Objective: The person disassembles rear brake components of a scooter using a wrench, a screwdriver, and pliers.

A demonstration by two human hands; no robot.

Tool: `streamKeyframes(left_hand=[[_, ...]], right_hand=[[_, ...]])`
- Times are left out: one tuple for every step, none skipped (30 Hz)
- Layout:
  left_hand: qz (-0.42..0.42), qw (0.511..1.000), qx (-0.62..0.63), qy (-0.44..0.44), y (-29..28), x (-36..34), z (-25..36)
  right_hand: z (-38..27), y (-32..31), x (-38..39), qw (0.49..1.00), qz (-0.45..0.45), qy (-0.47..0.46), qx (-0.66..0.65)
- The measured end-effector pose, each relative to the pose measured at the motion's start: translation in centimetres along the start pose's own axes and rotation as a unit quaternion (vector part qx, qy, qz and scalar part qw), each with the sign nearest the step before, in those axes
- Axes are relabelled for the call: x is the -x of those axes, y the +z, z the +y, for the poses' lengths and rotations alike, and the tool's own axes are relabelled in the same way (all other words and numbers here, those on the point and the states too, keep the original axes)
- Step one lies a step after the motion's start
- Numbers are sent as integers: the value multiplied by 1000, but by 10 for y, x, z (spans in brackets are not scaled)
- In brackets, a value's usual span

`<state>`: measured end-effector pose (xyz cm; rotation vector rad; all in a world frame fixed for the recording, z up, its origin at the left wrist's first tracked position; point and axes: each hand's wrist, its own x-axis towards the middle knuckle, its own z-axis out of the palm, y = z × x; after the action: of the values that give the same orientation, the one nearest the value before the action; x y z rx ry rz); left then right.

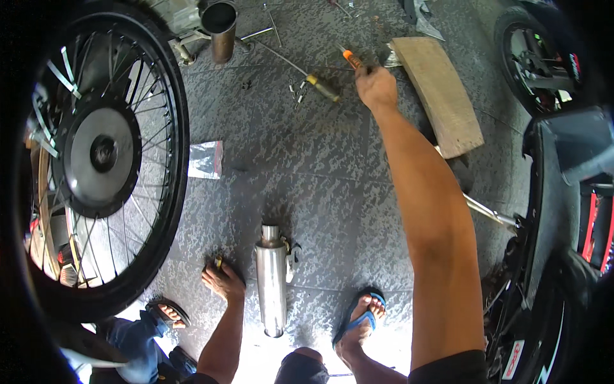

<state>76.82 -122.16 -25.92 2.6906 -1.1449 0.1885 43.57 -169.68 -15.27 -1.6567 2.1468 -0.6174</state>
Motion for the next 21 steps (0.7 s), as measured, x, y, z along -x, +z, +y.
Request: streamKeyframes(left_hand=[[2, 1000, 6, 0, 1, 0, -3], [-5, 1000, -8, -7, 2, 1, -5], [-9, 1000, -20, -12, 1, 0, -4], [-6, 1000, -13, -14, -2, 1, -2], [-2, 1000, -3, -14, -5, 2, 3], [-2, 1000, 3, -9, -5, 3, 10], [17, 1000, 18, 3, -3, 2, 9], [18, 1000, 20, 5, -8, 0, 1], [18, 999, 30, 15, -13, -1, 2], [14, 999, 28, 17, -15, -2, -5], [-10, 999, 23, 28, -23, -1, -19], [-34, 997, 59, 20, -29, 7, -26], [-63, 994, 91, 16, -38, 21, -29], [-97, 992, 75, -8, -50, 49, -20], [-102, 992, 72, 6, -54, 75, -35], [-124, 992, 32, -14, -51, 103, -52], [-146, 989, -6, -37, -52, 128, -65], [-246, 966, -28, -72, -64, 155, -63], [-280, 954, 18, -109, -76, 184, -66], [-258, 965, -12, -56, -80, 199, -76], [-237, 970, -50, -6, -85, 212, -95]], right_hand=[[-15, -18, 16, 1000, 5, -2, 2], [-26, -39, 34, 993, -12, 75, -90], [-33, -59, 50, 971, -26, 148, -184], [-37, -83, 71, 936, -38, 217, -276], [-32, -103, 91, 938, -21, 210, -274], [-22, -126, 110, 956, -11, 169, -241], [-16, -152, 133, 970, -6, 129, -208], [-17, -178, 169, 976, -37, 117, -178], [-9, -203, 197, 980, -37, 98, -170], [-15, -232, 241, 975, -42, 91, -197], [-22, -255, 293, 969, -48, 86, -225], [-23, -278, 334, 963, -34, 91, -252], [-21, -299, 370, 955, -22, 100, -279], [-11, -322, 399, 946, -28, 118, -301], [-5, -337, 427, 944, -20, 131, -302], [-1, -347, 453, 945, -20, 135, -297], [6, -355, 474, 948, -20, 136, -288], [22, -362, 487, 966, -28, 120, -226], [38, -364, 502, 980, -40, 106, -162], [44, -358, 513, 979, -19, 113, -169], [42, -354, 535, 991, -31, 85, -98]])
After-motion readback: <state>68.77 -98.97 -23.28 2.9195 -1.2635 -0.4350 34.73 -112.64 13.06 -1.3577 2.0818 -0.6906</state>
